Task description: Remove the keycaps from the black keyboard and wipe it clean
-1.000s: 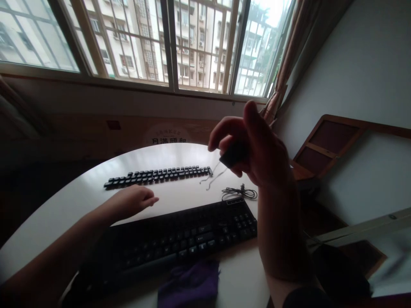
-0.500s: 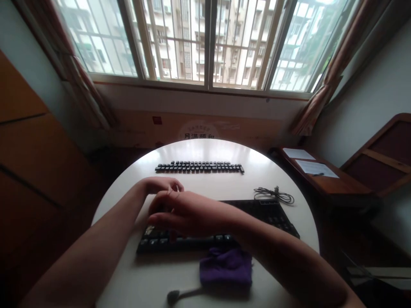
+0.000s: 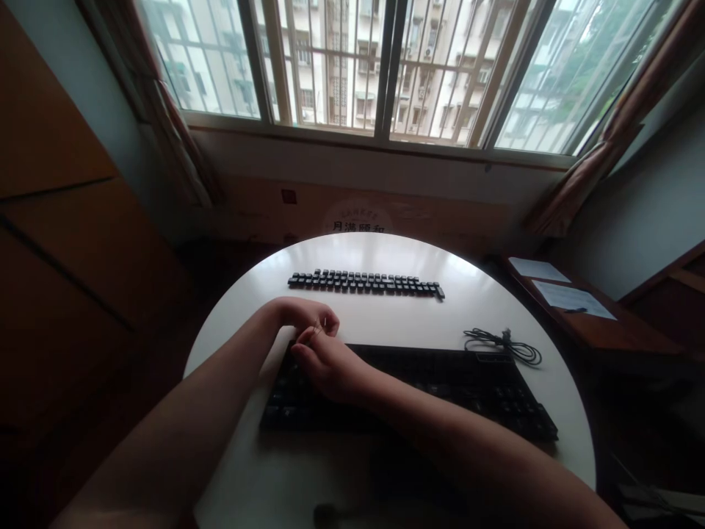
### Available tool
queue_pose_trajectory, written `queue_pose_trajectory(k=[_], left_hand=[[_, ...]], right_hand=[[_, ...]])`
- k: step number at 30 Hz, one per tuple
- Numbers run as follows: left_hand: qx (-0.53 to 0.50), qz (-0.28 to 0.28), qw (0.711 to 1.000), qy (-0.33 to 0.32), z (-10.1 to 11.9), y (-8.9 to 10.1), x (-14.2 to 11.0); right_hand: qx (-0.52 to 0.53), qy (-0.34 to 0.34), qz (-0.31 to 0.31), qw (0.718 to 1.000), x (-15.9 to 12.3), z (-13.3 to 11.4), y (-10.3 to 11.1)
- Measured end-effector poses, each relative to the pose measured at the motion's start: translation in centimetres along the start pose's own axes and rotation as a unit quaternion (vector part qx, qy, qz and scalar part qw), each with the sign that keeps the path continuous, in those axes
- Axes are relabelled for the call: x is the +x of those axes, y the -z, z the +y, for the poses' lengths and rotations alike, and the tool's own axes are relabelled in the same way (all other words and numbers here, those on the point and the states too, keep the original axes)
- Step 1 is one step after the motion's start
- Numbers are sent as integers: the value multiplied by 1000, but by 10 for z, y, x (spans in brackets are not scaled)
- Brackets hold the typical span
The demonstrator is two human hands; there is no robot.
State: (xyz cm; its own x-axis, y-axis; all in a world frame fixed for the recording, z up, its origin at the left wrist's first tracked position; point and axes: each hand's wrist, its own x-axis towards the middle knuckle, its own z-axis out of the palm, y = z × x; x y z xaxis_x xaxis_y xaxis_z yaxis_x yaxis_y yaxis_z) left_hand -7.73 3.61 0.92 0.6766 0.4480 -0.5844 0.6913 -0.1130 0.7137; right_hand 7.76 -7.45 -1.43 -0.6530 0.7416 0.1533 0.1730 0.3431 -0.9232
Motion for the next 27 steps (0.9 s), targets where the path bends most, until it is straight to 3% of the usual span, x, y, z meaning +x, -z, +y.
queue_pose_trajectory(k=[6, 15, 22, 27], left_hand=[[-6, -16, 1000, 15, 3, -1, -3], [-11, -32, 999, -5, 4, -2, -5], [-24, -36, 999, -12, 5, -2, -6], [-30, -36, 999, -14, 2, -1, -4]], right_hand=[[-98, 12, -37, 994, -4, -14, 5], [-281, 92, -74, 952, -8, -21, -3], [-183, 137, 6, 974, -10, -10, -4], [-159, 150, 28, 975, -13, -5, -6]])
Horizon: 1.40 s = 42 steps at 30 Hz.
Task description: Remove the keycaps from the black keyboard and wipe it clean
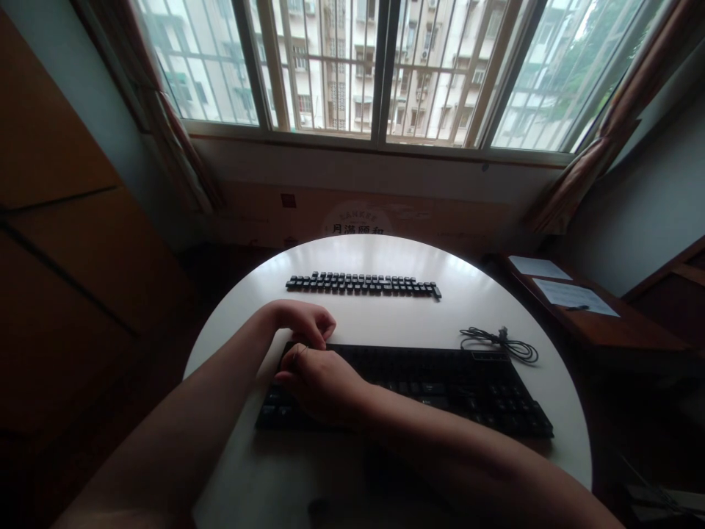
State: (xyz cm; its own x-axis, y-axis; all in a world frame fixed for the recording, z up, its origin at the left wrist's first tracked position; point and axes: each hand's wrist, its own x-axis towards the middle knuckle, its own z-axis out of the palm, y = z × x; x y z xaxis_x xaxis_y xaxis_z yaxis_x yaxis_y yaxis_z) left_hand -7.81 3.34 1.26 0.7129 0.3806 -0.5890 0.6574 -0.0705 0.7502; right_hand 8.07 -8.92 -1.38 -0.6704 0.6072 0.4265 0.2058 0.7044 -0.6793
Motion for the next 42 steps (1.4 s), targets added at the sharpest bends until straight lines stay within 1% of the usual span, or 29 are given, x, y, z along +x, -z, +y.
queue_pose_trajectory(k=[2, 5, 6, 8, 11, 13, 16, 18, 19, 21, 23, 25, 27, 29, 32, 35, 38, 40, 41, 42], left_hand=[[-3, 8, 1000, 8, -1, 0, 1], [-2, 19, 1000, 20, -2, 0, 1], [-2, 22, 1000, 21, -2, 0, 2], [-3, 27, 999, 19, -3, -1, 2], [-10, 34, 999, 3, -2, -1, -2], [-20, 41, 999, -16, 3, -1, -8], [-44, 67, 994, -79, 22, -6, -19], [-50, 90, 983, -149, 41, -15, -23], [-33, 99, 978, -179, 50, -21, -23], [1, 133, 967, -219, 67, -36, -18], [55, 172, 951, -249, 79, -50, -10], [106, 215, 940, -244, 86, -61, -4], [141, 239, 934, -223, 91, -68, -2], [167, 246, 932, -205, 96, -74, -5], [193, 255, 928, -189, 106, -78, -11], [176, 261, 933, -172, 112, -75, -15], [110, 271, 945, -150, 108, -59, -21], [75, 312, 936, -147, 97, -41, -30], [63, 349, 923, -152, 88, -30, -36], [52, 400, 902, -151, 78, -19, -42]], right_hand=[[29, -21, 29, 999, -1, 1, -1], [91, -87, 86, 988, -2, 2, -4], [108, -103, 94, 984, -2, 2, -5], [127, -114, 95, 981, -1, 2, -5], [138, -118, 101, 978, 4, -3, 6], [141, -122, 107, 977, 7, -9, 24], [141, -125, 123, 974, 2, -18, 58], [132, -130, 135, 973, -11, -21, 80], [124, -136, 140, 973, -19, -21, 88], [108, -149, 151, 971, -36, -19, 100], [99, -159, 167, 968, -51, -13, 106], [90, -164, 176, 966, -62, -6, 107], [62, -166, 179, 968, -69, -1, 107], [21, -159, 182, 970, -72, 1, 106], [-39, -130, 181, 974, -75, 0, 106], [-70, -108, 181, 975, -79, 0, 108], [-67, -107, 212, 969, -84, 4, 114], [-62, -110, 240, 963, -88, 9, 118], [-60, -111, 250, 960, -89, 11, 120], [-59, -112, 258, 958, -91, 13, 122]])
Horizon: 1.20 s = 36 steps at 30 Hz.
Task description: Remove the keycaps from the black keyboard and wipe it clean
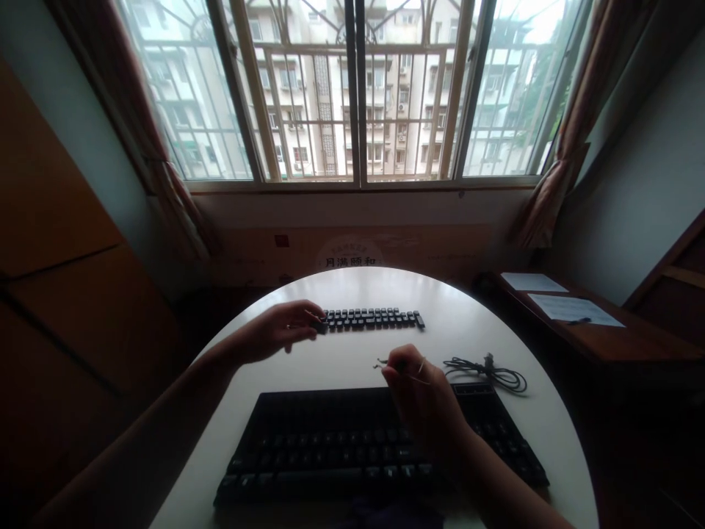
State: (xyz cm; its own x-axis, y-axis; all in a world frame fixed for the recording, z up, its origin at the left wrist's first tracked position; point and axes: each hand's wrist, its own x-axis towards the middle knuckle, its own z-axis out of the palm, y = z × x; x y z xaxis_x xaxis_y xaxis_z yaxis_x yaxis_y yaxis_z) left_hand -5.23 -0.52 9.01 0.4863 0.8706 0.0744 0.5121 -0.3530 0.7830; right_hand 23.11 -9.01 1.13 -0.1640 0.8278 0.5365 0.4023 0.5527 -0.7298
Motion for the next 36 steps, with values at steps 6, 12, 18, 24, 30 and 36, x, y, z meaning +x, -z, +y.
queue_pose_trajectory(k=[6, 12, 18, 24, 30, 36], left_hand=[[-8, 267, 962, 62, -85, 58, -10], [87, 202, 960, 173, -138, 63, -18], [113, 138, 953, 247, -156, 57, -19], [126, 166, 944, 257, -162, 57, -20], [165, 178, 940, 239, -166, 57, -18], [230, 167, 940, 188, -167, 59, -16]], right_hand=[[24, -19, -45, 999, -2, 2, -4], [28, -11, -80, 996, -5, -2, -13], [32, -22, -114, 993, -5, 3, -12], [41, -25, -181, 982, -6, 4, -9], [41, -15, -189, 981, -6, 1, -7], [41, -3, -192, 981, -5, 1, -5]])
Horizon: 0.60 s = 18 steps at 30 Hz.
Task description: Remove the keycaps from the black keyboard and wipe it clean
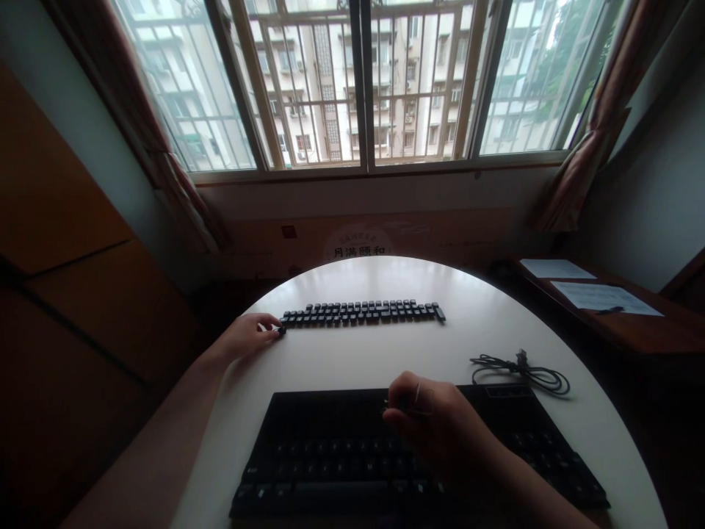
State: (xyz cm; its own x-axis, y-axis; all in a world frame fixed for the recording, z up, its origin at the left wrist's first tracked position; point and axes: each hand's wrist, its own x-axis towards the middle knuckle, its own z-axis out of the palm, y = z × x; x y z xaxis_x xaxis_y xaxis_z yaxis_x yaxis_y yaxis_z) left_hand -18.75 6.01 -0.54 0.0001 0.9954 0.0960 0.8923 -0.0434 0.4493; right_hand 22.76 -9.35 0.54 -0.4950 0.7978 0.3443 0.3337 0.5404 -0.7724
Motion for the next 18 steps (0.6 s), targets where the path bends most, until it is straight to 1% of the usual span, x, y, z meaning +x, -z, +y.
queue_pose_trajectory(k=[5, 18], left_hand=[[27, 7, 999, -19, 2, 0, 1], [28, 33, 999, -29, 1, -4, 3]], right_hand=[[-1, 4, 6, 1000, 1, -2, -1], [-4, -17, -3, 1000, 0, 0, -2]])
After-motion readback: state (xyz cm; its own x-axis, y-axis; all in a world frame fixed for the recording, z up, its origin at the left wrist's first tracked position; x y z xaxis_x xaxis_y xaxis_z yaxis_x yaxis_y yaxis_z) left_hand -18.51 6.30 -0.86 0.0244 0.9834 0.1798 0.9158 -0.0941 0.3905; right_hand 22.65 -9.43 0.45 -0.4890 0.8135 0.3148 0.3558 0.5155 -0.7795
